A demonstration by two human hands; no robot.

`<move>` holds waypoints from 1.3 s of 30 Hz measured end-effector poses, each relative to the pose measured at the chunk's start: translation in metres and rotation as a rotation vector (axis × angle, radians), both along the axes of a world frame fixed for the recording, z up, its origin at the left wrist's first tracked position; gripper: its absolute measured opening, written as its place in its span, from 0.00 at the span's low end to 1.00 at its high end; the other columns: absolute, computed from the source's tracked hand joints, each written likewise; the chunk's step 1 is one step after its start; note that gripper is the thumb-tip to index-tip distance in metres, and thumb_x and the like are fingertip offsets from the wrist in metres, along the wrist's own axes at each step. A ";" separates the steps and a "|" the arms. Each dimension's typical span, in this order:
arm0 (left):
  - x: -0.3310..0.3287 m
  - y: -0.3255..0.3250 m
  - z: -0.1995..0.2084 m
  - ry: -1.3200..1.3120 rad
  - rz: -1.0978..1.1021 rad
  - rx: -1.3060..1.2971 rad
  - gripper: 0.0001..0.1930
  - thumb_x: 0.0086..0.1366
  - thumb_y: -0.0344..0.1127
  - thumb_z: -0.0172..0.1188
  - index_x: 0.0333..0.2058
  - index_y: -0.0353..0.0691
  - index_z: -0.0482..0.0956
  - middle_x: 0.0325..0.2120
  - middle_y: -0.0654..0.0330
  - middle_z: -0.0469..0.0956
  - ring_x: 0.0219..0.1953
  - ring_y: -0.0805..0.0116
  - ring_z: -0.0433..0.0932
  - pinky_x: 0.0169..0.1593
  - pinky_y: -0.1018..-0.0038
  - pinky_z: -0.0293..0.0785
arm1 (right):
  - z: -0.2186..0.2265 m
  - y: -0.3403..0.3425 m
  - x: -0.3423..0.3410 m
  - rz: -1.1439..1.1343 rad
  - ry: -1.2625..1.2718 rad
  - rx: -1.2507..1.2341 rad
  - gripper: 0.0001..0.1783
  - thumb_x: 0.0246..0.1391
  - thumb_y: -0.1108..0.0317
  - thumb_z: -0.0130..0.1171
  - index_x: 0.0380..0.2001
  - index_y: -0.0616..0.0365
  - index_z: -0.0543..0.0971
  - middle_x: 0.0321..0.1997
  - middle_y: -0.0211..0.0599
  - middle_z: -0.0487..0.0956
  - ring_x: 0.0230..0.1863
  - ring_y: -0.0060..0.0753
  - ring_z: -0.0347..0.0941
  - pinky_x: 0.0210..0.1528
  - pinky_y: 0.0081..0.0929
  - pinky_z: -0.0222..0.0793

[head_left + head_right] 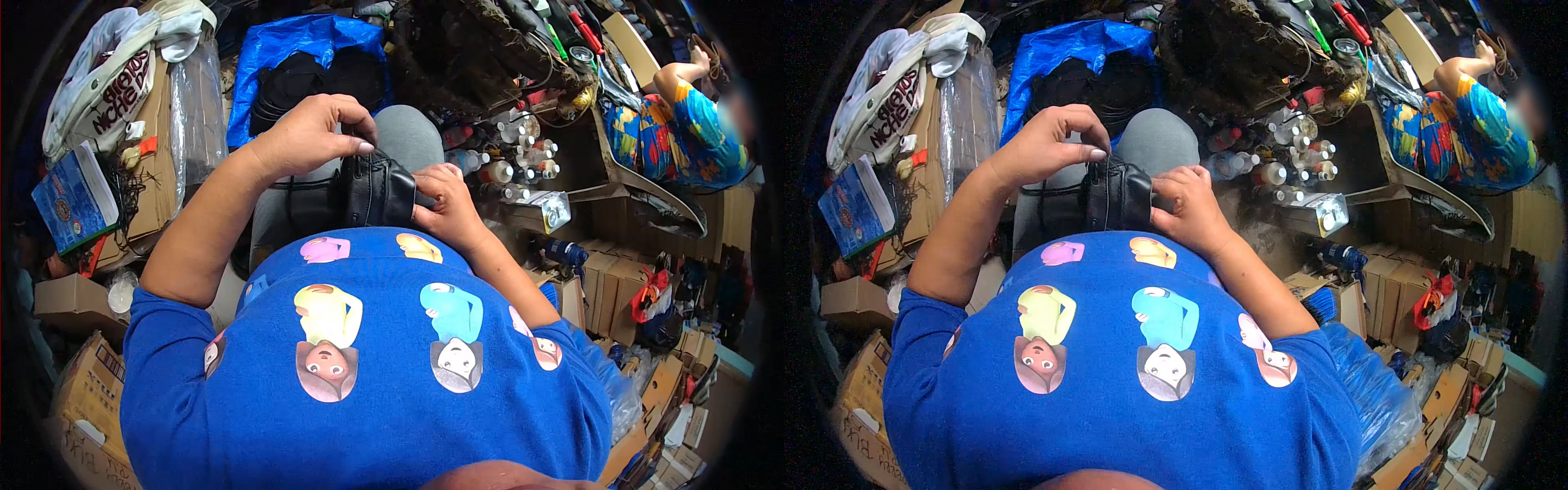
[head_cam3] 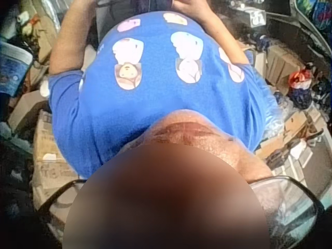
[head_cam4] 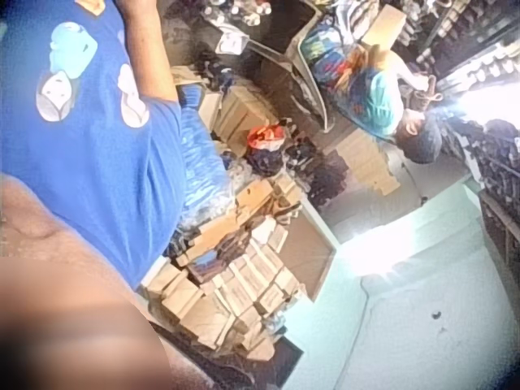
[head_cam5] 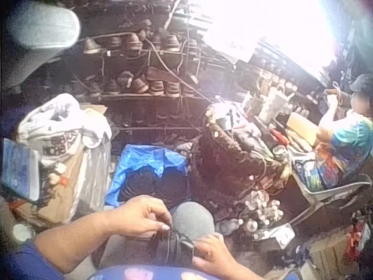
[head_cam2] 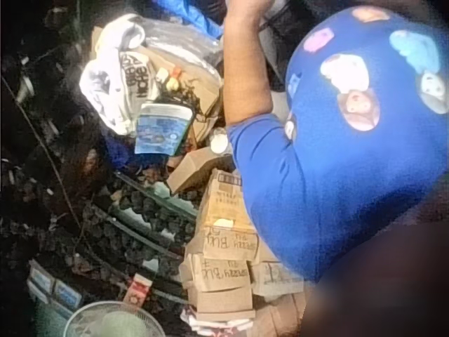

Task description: Stitching or repairing a black shoe upper using thread.

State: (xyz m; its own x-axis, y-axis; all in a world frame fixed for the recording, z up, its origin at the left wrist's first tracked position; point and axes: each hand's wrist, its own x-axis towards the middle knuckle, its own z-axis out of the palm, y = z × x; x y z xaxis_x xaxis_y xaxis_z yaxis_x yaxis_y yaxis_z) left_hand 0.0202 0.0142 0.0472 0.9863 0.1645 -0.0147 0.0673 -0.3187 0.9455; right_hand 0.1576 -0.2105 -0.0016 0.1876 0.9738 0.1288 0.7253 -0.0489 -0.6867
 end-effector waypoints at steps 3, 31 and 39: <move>0.004 0.003 -0.002 0.103 0.018 -0.019 0.05 0.50 0.27 0.64 0.29 0.36 0.80 0.28 0.61 0.74 0.35 0.69 0.73 0.41 0.74 0.69 | 0.000 0.003 -0.001 0.014 0.016 0.002 0.21 0.36 0.62 0.64 0.37 0.56 0.79 0.40 0.35 0.79 0.46 0.36 0.71 0.58 0.40 0.52; -0.011 -0.010 0.020 -0.049 -0.130 0.721 0.06 0.50 0.29 0.64 0.28 0.45 0.83 0.28 0.66 0.72 0.41 0.65 0.70 0.46 0.68 0.62 | 0.005 0.007 -0.006 0.008 -0.025 0.021 0.20 0.36 0.60 0.66 0.37 0.55 0.80 0.38 0.37 0.78 0.45 0.38 0.70 0.56 0.39 0.53; -0.011 -0.008 0.020 -0.059 -0.166 0.735 0.06 0.50 0.28 0.62 0.28 0.46 0.83 0.23 0.66 0.67 0.37 0.65 0.68 0.44 0.68 0.61 | 0.004 0.007 -0.006 0.013 -0.016 0.004 0.22 0.36 0.59 0.66 0.37 0.55 0.80 0.40 0.36 0.78 0.46 0.37 0.70 0.57 0.39 0.52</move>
State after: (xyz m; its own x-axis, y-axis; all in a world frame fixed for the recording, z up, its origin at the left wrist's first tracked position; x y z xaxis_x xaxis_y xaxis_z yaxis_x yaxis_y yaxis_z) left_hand 0.0089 0.0066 0.0669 0.9947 -0.0387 0.0948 -0.0802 -0.8703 0.4860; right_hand 0.1514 -0.2038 0.0029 0.1731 0.9755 0.1361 0.7369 -0.0366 -0.6750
